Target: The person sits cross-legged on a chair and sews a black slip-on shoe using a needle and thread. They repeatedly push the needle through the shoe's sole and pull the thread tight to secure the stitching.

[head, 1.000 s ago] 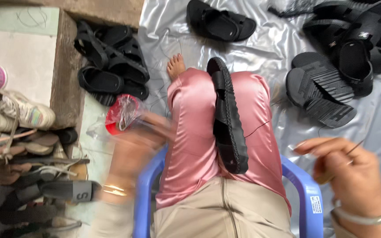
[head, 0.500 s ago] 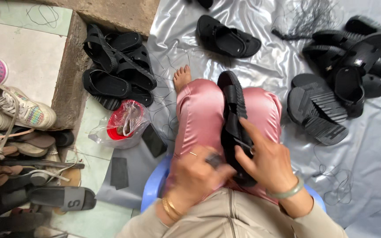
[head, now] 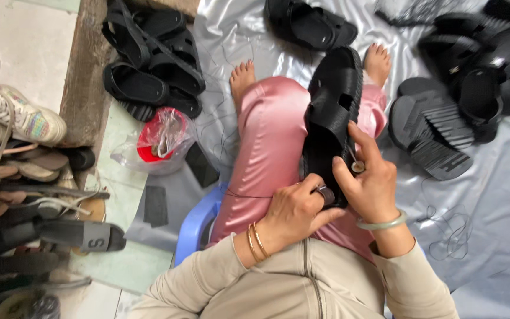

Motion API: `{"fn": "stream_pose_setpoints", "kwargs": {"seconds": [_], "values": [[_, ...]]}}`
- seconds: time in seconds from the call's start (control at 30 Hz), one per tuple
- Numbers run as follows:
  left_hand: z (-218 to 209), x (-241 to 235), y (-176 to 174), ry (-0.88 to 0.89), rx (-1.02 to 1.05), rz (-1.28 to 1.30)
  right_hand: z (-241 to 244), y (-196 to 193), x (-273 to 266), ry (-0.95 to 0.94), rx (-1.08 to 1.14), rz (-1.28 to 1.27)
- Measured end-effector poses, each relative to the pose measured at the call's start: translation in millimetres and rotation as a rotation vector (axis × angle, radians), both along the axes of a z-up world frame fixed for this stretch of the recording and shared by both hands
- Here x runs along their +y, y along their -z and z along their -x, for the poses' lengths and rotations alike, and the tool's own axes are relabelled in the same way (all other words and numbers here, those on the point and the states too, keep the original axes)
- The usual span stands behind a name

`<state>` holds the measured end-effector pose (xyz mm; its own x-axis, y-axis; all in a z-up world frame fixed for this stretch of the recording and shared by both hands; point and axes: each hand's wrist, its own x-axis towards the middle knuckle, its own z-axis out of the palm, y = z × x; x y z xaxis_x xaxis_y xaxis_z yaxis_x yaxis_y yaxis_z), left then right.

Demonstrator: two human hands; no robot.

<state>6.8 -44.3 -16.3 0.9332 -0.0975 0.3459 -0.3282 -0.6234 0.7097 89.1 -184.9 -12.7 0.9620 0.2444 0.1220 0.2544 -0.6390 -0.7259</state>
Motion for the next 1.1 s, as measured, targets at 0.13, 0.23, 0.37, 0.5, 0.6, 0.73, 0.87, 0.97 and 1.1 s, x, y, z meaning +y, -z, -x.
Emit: {"fn": "stream_pose_setpoints", "kwargs": {"seconds": [0.13, 0.23, 0.37, 0.5, 0.6, 0.73, 0.87, 0.97, 1.1], "values": [[5, 0, 2, 0.025, 0.054, -0.008, 0, -16, 4, -0.079, 0.058, 0.032], [16, 29, -3, 0.106, 0.055, -0.065, -6, -40, -9, -0.176, 0.31, 0.178], [25, 106, -20, -0.155, 0.447, -0.259, -1, -56, -60, -0.439, 0.241, 0.39], [17, 103, -41, -0.218, 0.334, -0.59, 19, -77, -63, -0.531, 0.305, 0.64], [2, 60, -45, -0.101, 0.159, -0.158, 30, -76, -61, -0.607, 0.115, 1.008], [-7, 32, -31, 0.094, 0.11, -0.307, 30, -73, -57, -0.634, 0.022, 1.018], [-16, 29, -24, 0.101, 0.086, -0.275, 28, -74, -57, -0.648, 0.016, 1.04], [-19, 30, -23, 0.131, 0.104, -0.291, 30, -74, -58, -0.64, -0.062, 1.096], [-22, 27, -18, 0.145, 0.112, -0.358, 37, -81, -54, -0.641, -0.162, 1.16]]}}
